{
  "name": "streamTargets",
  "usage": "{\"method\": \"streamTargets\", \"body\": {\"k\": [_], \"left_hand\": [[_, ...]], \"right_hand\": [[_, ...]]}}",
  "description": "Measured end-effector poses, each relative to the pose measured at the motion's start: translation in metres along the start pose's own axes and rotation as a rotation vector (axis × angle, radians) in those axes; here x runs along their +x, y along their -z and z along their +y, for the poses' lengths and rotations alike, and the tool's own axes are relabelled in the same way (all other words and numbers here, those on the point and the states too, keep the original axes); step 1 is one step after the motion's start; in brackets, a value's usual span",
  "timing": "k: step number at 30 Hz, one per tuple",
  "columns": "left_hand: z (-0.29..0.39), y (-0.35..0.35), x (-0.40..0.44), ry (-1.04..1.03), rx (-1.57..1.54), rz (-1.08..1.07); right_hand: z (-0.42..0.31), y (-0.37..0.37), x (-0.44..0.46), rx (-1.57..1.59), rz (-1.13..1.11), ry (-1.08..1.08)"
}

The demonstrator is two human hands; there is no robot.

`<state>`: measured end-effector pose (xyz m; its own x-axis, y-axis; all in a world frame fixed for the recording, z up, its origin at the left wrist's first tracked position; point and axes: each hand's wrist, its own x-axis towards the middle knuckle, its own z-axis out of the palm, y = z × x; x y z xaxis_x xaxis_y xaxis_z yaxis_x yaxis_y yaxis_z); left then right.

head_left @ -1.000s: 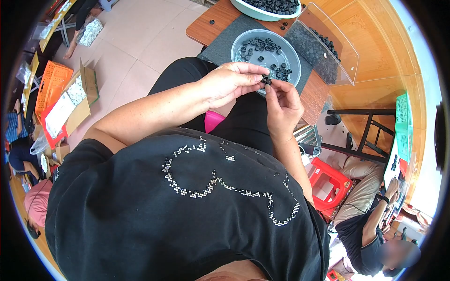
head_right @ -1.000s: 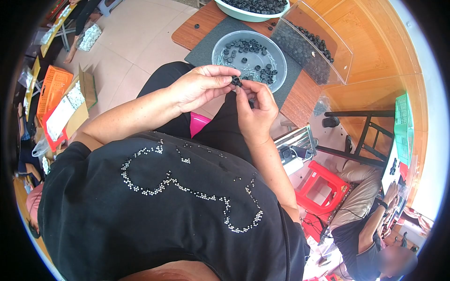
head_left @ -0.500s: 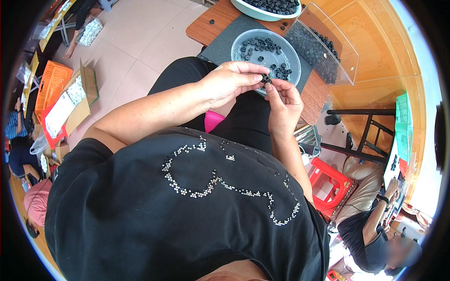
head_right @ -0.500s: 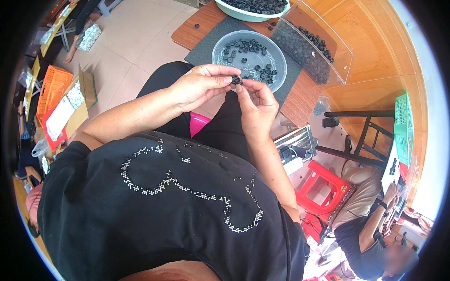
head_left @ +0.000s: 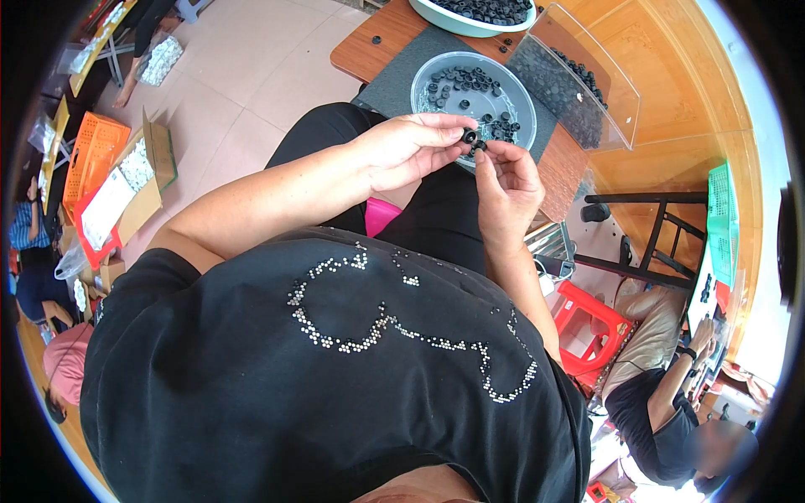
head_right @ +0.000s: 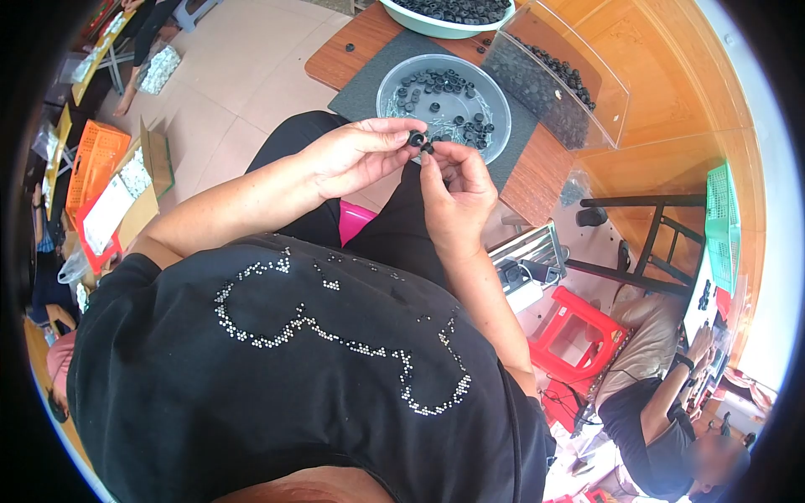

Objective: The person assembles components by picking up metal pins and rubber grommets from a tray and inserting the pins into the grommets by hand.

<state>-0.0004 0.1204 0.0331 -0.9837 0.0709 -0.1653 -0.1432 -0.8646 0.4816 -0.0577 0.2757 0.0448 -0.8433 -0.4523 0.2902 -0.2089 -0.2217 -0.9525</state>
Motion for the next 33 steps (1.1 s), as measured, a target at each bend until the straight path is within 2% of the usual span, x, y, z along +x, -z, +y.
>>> {"method": "streamTargets", "body": {"k": [12, 20, 24, 33], "left_hand": [[-0.001, -0.006, -0.003, -0.010, 0.108, 0.062], [-0.005, -0.013, -0.005, -0.171, 0.409, 0.087], [-0.004, -0.019, -0.008, -0.269, 0.657, 0.095], [-0.009, -0.020, -0.009, -0.331, 0.763, 0.086]], "right_hand": [[0.000, -0.004, -0.001, 0.000, -0.006, -0.004], [-0.001, -0.003, -0.002, -0.089, 0.023, -0.031], [0.000, -0.002, -0.001, -0.038, 0.026, -0.070], [0.005, 0.003, 0.003, 0.203, -0.038, -0.196]]}}
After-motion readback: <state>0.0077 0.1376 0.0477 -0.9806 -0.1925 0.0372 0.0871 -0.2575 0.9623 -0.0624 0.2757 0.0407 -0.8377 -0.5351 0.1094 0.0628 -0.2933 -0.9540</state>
